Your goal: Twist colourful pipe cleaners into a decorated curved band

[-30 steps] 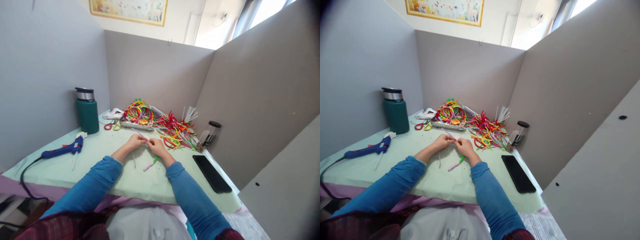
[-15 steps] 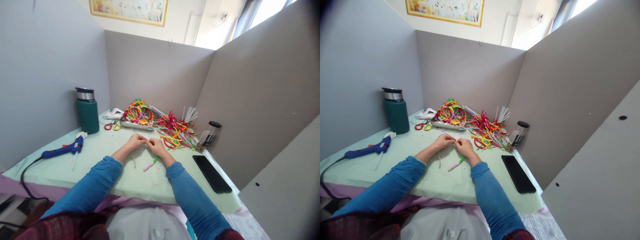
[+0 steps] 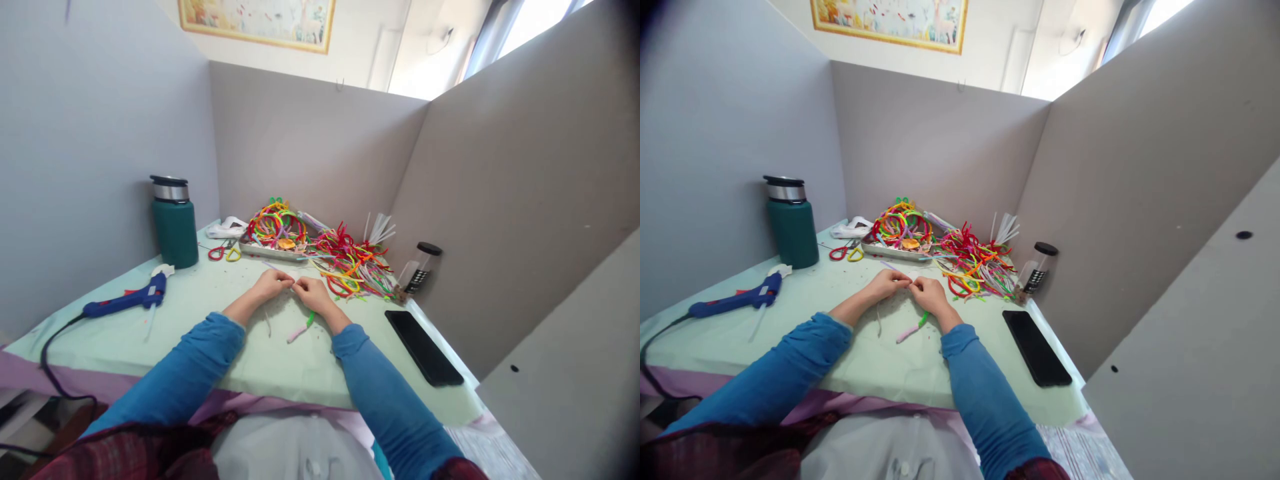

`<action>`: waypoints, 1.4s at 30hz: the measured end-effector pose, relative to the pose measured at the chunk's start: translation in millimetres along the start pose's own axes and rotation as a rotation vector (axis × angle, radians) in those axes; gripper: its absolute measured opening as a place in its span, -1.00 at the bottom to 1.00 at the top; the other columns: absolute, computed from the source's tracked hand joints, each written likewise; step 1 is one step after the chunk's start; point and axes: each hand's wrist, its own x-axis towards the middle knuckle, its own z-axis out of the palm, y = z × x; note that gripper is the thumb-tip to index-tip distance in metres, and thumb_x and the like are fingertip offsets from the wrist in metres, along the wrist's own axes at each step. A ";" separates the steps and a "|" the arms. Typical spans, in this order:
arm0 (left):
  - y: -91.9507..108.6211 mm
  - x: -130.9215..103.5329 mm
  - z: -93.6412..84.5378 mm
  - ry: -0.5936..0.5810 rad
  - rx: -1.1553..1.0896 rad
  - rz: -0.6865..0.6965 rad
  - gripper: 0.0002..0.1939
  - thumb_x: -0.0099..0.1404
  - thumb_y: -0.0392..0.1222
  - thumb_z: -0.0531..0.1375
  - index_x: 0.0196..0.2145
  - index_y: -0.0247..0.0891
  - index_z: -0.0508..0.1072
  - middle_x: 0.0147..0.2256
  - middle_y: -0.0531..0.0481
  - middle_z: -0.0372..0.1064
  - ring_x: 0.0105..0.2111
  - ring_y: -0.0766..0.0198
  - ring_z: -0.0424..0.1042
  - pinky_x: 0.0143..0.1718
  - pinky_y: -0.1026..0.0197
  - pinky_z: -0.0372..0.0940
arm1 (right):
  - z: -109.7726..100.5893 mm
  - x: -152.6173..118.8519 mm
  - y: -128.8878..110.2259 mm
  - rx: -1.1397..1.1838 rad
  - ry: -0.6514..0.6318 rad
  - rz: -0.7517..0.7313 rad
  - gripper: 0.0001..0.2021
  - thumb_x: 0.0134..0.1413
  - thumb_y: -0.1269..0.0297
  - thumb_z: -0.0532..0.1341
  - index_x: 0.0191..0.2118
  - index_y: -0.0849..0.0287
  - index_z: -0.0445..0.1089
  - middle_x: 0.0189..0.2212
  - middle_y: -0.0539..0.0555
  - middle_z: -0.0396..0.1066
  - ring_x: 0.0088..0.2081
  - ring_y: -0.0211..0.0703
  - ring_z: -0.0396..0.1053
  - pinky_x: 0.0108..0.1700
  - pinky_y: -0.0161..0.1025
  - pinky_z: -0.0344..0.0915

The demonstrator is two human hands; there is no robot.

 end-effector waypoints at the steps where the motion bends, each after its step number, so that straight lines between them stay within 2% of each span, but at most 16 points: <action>1: 0.2 -0.2 0.0 0.004 0.002 0.005 -0.74 0.05 -0.15 0.17 -0.34 -0.36 0.54 -0.79 0.14 0.14 -0.70 0.40 0.13 -0.61 0.35 0.05 | -0.1 0.0 -0.2 -0.001 0.001 0.000 -0.76 0.04 0.17 0.08 -0.45 0.19 0.41 -0.54 -0.02 0.38 -0.49 -0.33 0.21 -0.45 -0.39 0.01; 10: 1.4 -1.0 -0.6 0.016 0.006 0.029 -0.77 0.04 -0.18 0.19 -0.37 -0.34 0.54 -0.72 0.08 0.26 -0.60 0.34 0.26 -0.54 0.34 0.14 | -0.8 -0.2 -0.9 -0.011 -0.008 0.006 -0.74 0.05 0.16 0.08 -0.43 0.20 0.41 -0.52 -0.01 0.39 -0.48 -0.32 0.21 -0.44 -0.39 0.03; 35: 2.3 -1.7 -0.9 -0.014 0.006 0.029 -0.76 0.04 -0.18 0.18 -0.35 -0.35 0.54 -0.70 0.07 0.30 -0.61 0.35 0.25 -0.54 0.34 0.12 | -1.8 -0.2 -1.7 -0.006 -0.012 -0.001 -0.76 0.04 0.17 0.09 -0.43 0.19 0.41 -0.53 -0.01 0.38 -0.48 -0.31 0.23 -0.44 -0.38 0.04; 42: 1.5 -1.4 -0.3 -0.022 0.000 0.045 -0.77 0.05 -0.19 0.16 -0.37 -0.34 0.54 -0.74 0.09 0.22 -0.63 0.36 0.21 -0.58 0.35 0.09 | -2.7 -0.5 -2.8 -0.013 -0.011 0.001 -0.77 0.04 0.18 0.10 -0.43 0.19 0.42 -0.54 -0.01 0.38 -0.48 -0.31 0.23 -0.44 -0.39 0.03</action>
